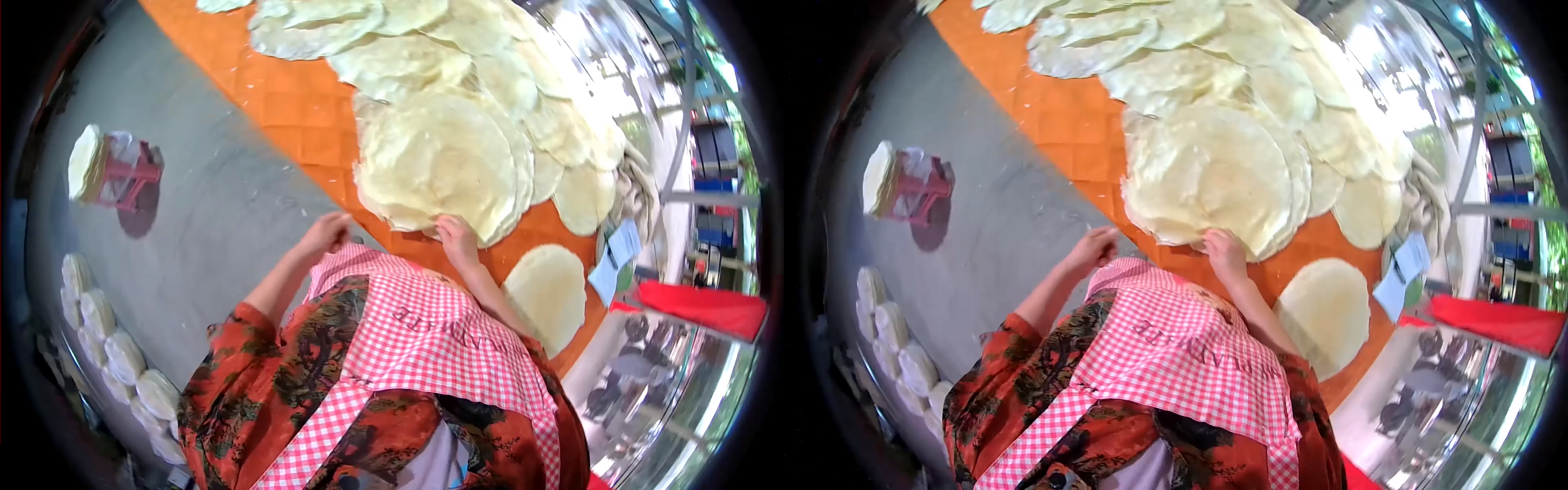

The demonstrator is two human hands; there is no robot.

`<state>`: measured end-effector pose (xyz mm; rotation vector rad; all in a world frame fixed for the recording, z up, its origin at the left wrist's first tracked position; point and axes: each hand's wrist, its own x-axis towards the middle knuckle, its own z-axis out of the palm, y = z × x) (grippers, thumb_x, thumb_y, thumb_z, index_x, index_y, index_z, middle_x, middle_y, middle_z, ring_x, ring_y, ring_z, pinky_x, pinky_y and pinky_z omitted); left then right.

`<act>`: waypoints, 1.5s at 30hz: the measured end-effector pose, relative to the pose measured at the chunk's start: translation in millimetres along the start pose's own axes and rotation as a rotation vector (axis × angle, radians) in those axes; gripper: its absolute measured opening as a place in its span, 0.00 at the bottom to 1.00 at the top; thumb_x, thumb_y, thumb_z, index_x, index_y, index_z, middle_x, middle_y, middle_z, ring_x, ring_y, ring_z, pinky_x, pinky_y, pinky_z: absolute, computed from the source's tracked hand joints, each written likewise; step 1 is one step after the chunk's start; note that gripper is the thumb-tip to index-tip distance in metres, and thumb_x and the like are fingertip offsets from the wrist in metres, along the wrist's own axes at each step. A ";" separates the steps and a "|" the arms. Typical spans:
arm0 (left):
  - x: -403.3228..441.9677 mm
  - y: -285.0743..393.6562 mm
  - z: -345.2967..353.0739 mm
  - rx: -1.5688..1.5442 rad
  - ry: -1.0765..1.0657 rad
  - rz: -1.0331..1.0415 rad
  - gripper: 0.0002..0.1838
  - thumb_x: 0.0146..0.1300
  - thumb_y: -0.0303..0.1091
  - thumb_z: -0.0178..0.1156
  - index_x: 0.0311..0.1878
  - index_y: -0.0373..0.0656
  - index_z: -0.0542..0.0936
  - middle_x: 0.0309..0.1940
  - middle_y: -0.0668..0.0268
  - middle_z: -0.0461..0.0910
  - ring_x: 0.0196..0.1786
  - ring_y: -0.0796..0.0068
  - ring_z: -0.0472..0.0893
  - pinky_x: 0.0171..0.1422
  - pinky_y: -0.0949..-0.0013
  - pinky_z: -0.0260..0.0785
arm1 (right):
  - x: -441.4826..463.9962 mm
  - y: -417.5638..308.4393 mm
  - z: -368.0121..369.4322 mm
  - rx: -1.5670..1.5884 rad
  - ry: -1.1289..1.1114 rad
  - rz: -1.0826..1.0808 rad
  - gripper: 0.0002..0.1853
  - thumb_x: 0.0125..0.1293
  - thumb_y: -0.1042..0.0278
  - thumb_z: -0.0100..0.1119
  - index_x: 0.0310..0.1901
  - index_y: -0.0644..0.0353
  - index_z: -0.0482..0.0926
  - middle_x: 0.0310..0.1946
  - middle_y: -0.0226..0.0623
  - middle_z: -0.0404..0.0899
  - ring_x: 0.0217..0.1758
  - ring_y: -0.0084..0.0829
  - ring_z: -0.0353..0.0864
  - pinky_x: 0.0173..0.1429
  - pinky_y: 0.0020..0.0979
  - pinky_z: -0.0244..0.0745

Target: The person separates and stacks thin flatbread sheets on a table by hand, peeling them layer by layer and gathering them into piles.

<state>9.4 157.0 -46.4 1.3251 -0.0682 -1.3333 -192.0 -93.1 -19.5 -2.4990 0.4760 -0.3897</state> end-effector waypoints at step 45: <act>16.5 -2.5 68.7 -0.581 -0.425 0.044 0.28 0.60 0.25 0.60 0.64 0.41 0.65 0.57 0.58 0.74 0.57 0.64 0.77 0.64 0.57 0.70 | -8.9 -30.8 -6.0 0.184 -0.213 -0.121 0.25 0.56 0.58 0.67 0.55 0.58 0.76 0.59 0.35 0.73 0.62 0.38 0.70 0.65 0.35 0.67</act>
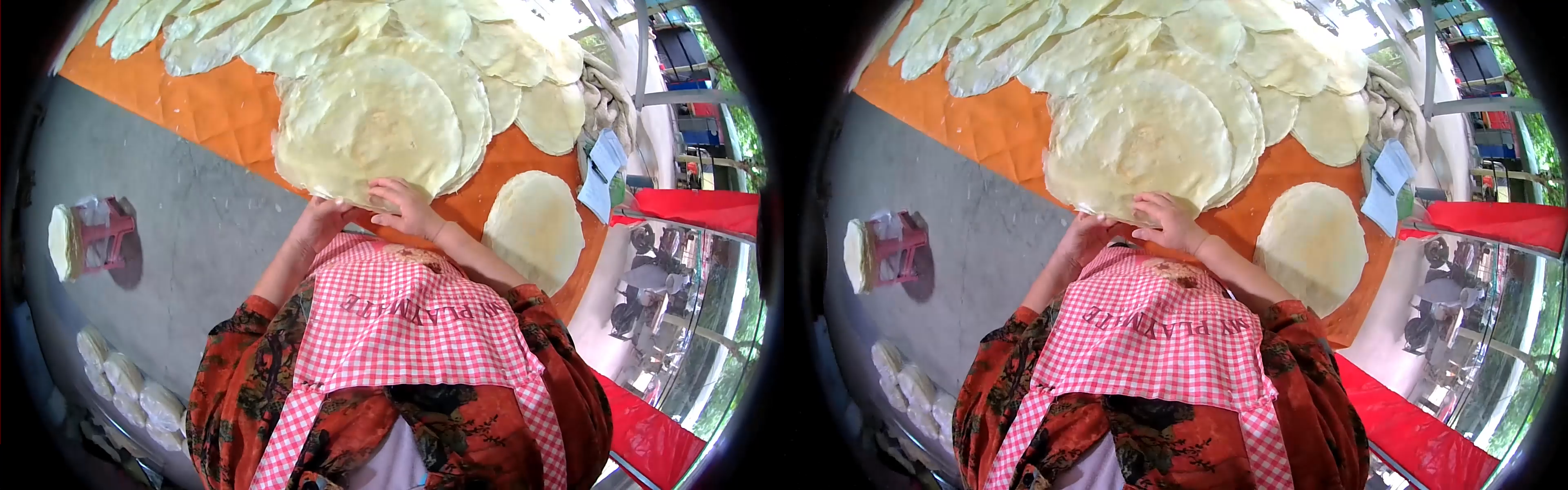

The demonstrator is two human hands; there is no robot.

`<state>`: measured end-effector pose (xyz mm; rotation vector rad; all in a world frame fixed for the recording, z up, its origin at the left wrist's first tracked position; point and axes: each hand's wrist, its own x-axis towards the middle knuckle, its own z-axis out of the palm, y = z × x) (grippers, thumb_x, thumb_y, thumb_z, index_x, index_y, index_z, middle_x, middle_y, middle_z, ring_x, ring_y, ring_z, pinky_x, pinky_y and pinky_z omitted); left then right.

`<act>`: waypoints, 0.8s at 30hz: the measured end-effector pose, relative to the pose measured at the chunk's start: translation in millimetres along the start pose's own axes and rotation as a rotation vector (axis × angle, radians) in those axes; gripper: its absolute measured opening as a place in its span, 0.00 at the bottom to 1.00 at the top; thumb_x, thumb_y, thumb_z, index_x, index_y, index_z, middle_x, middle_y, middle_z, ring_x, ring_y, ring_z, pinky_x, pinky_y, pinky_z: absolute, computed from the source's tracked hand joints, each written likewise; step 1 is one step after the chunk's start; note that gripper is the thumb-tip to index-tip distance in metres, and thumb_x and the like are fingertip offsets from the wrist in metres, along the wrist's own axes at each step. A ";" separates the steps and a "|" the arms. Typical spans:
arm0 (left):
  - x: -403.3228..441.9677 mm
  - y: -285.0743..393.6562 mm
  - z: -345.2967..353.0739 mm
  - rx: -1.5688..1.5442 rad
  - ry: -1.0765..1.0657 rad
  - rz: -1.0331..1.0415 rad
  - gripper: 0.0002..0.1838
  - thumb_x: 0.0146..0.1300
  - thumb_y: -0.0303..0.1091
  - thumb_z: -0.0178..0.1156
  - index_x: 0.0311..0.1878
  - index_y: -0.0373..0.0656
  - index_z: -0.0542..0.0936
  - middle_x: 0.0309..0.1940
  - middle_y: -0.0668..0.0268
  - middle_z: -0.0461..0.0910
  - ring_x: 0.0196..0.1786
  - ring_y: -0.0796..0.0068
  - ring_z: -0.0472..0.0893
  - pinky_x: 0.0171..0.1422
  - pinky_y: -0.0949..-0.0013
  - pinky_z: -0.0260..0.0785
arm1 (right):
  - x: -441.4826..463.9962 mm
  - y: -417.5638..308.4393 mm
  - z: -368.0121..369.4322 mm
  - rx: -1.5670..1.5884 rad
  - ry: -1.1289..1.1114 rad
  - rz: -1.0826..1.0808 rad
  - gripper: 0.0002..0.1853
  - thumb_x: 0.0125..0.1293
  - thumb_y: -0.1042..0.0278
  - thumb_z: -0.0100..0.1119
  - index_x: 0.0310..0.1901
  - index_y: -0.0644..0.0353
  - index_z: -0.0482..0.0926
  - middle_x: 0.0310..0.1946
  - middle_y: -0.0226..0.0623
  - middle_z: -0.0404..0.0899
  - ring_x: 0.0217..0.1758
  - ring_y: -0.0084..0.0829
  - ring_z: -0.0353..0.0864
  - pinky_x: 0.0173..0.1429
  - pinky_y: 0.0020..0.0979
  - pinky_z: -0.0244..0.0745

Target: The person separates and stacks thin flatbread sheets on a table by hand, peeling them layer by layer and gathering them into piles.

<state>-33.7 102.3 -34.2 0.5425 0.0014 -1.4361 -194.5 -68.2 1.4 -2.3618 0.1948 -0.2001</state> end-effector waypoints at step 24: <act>-6.9 0.2 19.6 0.209 0.107 0.074 0.23 0.64 0.31 0.62 0.60 0.40 0.67 0.45 0.66 0.78 0.46 0.72 0.79 0.54 0.65 0.75 | 16.6 -15.2 1.2 -0.107 -0.066 0.130 0.27 0.61 0.47 0.63 0.53 0.60 0.77 0.56 0.43 0.75 0.60 0.42 0.72 0.64 0.38 0.68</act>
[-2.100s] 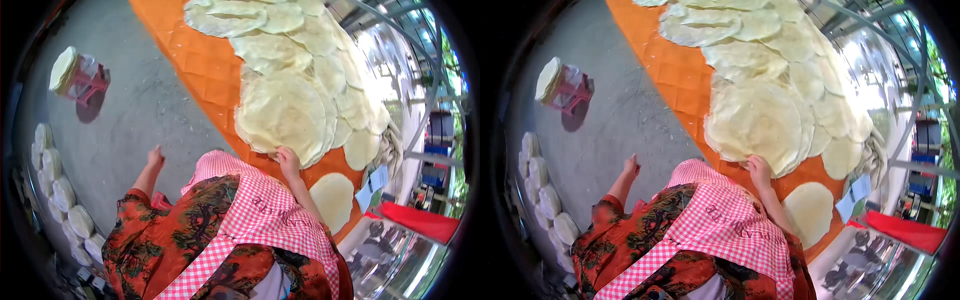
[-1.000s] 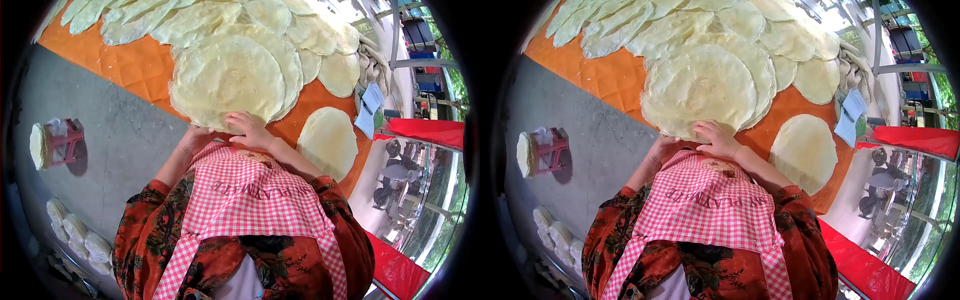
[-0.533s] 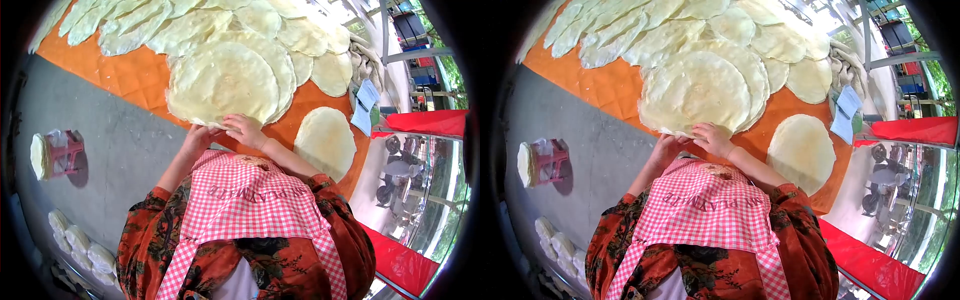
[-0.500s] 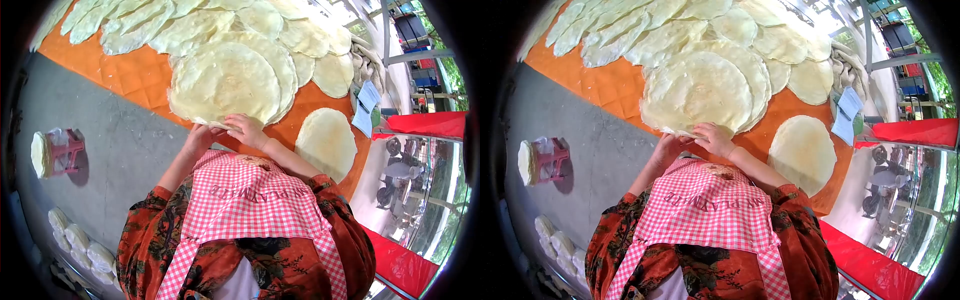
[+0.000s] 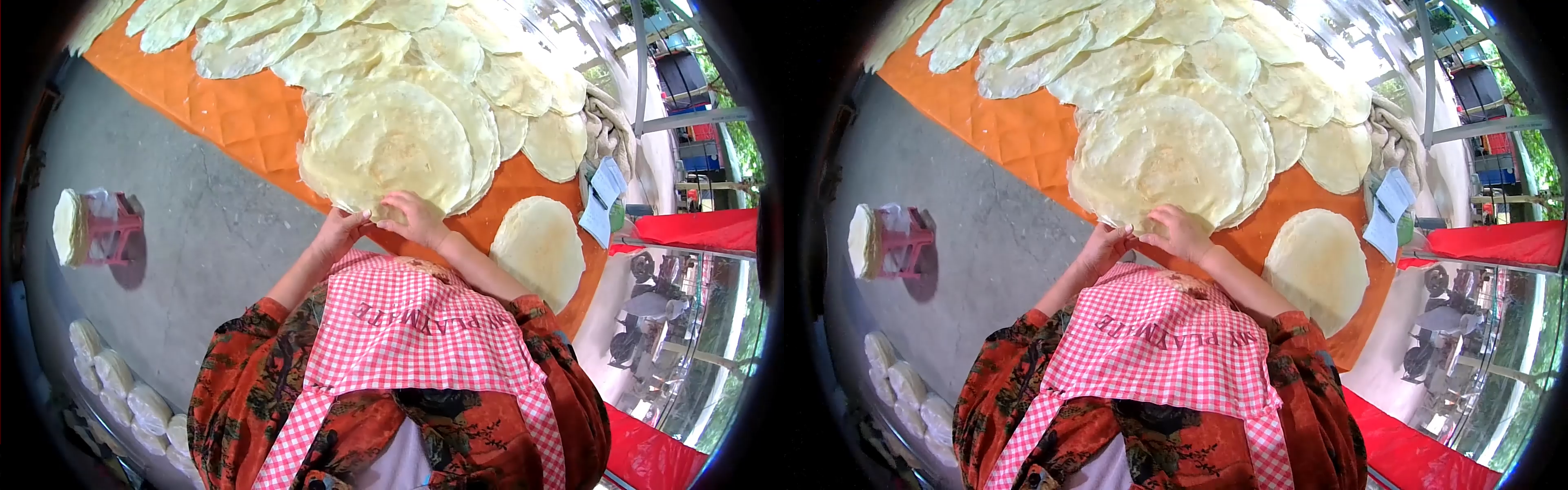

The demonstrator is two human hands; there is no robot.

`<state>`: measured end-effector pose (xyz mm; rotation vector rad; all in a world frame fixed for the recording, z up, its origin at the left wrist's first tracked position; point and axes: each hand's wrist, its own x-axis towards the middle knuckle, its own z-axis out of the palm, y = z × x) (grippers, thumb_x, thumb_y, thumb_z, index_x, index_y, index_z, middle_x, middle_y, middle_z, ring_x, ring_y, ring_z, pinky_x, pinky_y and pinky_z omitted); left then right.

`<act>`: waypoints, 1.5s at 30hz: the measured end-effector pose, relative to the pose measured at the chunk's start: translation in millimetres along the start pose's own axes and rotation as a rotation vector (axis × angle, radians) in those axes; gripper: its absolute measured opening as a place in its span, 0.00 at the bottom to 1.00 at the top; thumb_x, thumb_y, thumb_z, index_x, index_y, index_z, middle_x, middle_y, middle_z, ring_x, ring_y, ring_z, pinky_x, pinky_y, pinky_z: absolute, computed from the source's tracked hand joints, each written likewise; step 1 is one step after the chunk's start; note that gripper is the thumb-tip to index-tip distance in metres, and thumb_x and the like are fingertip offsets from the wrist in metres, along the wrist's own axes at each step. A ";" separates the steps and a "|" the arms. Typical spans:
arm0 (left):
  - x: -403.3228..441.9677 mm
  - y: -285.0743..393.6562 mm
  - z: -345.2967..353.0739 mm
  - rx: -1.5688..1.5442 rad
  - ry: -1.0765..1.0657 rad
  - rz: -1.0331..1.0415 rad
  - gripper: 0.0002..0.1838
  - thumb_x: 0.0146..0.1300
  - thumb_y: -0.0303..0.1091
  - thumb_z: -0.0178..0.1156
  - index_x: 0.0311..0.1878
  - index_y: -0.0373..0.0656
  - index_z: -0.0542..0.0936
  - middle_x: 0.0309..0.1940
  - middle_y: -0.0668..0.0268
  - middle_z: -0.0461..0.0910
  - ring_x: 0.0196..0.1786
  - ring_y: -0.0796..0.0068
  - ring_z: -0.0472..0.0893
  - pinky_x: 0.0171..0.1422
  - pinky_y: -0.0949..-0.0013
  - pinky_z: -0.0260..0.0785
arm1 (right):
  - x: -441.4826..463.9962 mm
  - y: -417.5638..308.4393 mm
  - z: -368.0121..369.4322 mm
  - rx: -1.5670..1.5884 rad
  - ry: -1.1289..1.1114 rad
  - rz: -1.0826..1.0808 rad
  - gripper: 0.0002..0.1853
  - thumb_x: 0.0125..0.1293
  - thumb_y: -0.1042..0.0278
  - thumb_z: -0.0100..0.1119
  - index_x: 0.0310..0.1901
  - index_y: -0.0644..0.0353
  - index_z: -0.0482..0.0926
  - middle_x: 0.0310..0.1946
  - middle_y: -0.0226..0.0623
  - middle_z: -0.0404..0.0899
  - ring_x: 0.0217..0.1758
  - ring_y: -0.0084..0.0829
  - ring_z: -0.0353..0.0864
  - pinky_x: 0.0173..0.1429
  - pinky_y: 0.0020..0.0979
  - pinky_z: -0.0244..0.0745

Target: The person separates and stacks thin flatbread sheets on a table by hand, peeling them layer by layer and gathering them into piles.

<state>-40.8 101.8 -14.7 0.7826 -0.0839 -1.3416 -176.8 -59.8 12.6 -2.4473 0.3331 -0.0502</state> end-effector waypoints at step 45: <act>11.1 -13.0 -17.0 -0.023 0.344 -0.118 0.19 0.65 0.33 0.52 0.57 0.34 0.68 0.45 0.53 0.78 0.42 0.58 0.82 0.45 0.58 0.79 | 101.9 -79.6 -218.8 -0.301 0.287 -0.005 0.12 0.65 0.70 0.54 0.45 0.57 0.84 0.37 0.39 0.86 0.38 0.31 0.84 0.45 0.30 0.77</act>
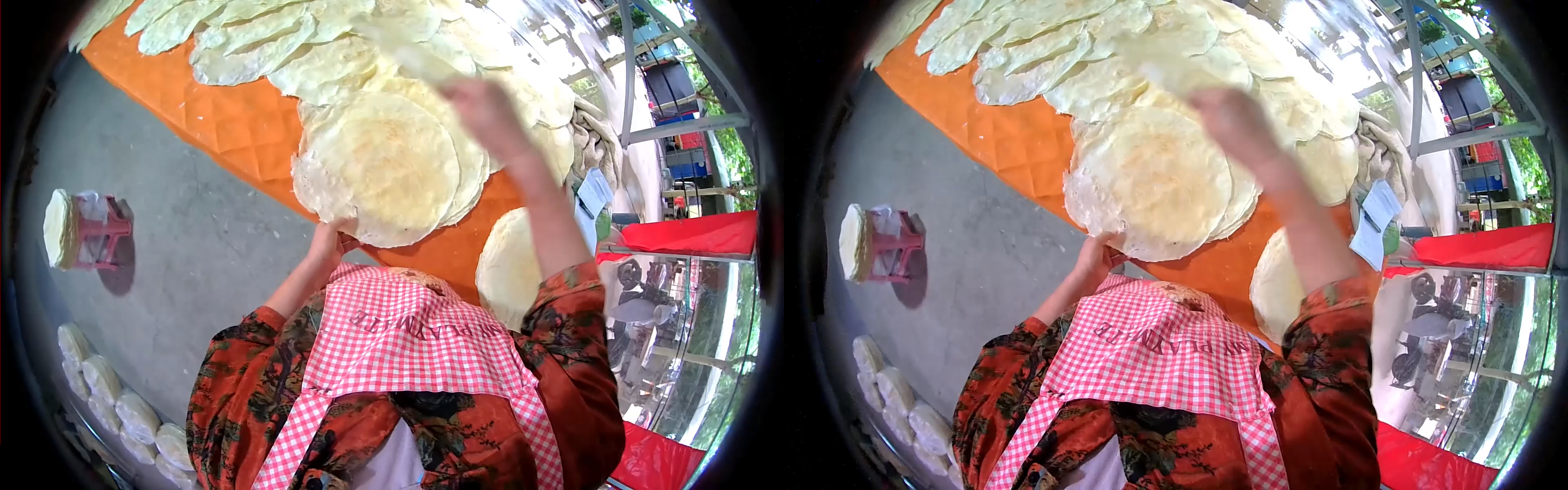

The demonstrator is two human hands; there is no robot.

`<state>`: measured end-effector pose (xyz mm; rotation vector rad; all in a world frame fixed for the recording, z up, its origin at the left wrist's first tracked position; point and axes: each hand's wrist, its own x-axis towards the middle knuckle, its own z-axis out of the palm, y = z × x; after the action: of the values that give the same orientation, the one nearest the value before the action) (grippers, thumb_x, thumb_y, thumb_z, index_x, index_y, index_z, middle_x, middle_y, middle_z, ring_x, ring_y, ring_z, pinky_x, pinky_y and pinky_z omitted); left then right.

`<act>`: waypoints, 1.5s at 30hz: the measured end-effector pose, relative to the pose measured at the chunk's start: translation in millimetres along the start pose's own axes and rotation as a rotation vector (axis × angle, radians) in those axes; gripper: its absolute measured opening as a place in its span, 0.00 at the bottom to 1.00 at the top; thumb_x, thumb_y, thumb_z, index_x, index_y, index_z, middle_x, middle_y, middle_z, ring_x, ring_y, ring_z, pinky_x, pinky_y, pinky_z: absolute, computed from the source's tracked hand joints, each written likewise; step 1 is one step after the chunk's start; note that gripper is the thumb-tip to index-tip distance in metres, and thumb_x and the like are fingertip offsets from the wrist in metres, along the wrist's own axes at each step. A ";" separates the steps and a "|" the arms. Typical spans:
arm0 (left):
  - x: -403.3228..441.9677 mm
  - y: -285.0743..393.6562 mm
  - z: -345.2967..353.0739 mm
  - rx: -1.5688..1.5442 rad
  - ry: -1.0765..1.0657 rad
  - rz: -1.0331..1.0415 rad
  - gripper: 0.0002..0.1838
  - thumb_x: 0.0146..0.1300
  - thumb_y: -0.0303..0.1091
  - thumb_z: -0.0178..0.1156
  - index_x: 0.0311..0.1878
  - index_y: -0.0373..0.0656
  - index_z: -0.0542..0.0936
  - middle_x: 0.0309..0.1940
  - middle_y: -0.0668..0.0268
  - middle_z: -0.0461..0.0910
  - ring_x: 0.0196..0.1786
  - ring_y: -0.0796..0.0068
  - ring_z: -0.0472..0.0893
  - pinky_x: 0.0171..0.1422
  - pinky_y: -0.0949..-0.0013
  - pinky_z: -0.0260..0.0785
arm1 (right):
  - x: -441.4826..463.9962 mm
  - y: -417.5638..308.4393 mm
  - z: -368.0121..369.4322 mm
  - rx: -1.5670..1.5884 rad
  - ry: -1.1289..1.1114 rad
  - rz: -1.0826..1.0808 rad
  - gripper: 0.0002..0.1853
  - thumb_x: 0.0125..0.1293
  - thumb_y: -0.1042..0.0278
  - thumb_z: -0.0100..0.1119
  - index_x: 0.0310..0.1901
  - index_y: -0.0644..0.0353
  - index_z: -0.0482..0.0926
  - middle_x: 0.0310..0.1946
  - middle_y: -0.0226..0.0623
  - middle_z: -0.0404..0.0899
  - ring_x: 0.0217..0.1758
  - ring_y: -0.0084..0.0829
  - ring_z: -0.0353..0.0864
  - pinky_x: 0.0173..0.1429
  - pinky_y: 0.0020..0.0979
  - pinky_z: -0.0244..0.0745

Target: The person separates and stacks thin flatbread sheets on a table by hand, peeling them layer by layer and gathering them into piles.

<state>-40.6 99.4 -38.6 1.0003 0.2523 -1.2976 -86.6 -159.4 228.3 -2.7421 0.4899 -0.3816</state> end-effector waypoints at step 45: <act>2.6 23.1 23.5 0.034 0.091 0.193 0.13 0.66 0.25 0.51 0.52 0.37 0.65 0.44 0.51 0.77 0.46 0.58 0.82 0.49 0.62 0.78 | -56.8 18.9 9.2 -0.187 0.350 -0.210 0.09 0.60 0.74 0.51 0.37 0.57 0.82 0.36 0.40 0.84 0.37 0.42 0.83 0.41 0.39 0.79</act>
<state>-27.9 79.1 -15.8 1.0869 0.1988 -1.0862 -140.5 -152.3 201.7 -2.9266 0.3348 -0.9224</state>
